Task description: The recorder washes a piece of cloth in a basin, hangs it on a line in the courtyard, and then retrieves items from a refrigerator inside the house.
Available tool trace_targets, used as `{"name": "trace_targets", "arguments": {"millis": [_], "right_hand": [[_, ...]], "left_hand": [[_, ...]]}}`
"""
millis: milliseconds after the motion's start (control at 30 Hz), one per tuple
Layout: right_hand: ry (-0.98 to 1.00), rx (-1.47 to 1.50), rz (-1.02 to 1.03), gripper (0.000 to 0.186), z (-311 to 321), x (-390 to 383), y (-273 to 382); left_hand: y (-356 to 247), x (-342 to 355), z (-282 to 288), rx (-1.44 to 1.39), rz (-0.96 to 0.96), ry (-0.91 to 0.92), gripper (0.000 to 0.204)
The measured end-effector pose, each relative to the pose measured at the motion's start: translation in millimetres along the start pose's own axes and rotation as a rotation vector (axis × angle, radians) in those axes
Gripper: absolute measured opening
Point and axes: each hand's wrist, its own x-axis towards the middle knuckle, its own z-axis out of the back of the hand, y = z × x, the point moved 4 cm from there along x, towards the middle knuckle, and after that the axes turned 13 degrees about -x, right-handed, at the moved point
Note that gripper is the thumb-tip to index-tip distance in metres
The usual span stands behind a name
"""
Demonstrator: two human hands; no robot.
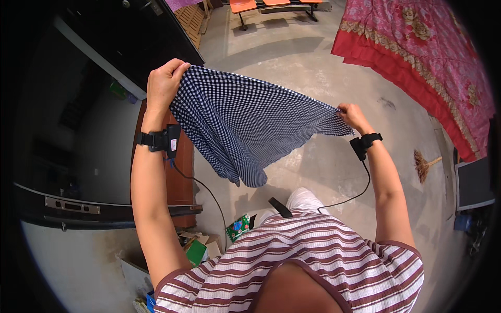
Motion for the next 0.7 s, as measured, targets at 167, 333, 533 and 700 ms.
{"name": "trace_targets", "arguments": {"millis": [167,333,533,700], "right_hand": [[-0.251,-0.375,-0.049,0.016,34,50,26],[-0.002,0.396,-0.357,0.026,34,131,17],[-0.23,0.811,-0.432,0.031,99,177,23],[-0.431,0.684,-0.483,0.028,209,142,40]], "left_hand": [[77,52,-14,-0.026,0.09,0.083,0.015],[141,105,-44,0.055,-0.183,0.141,0.018],[169,192,-63,-0.114,-0.4,0.108,0.012],[150,280,-60,-0.399,-0.623,0.112,0.009]]}}
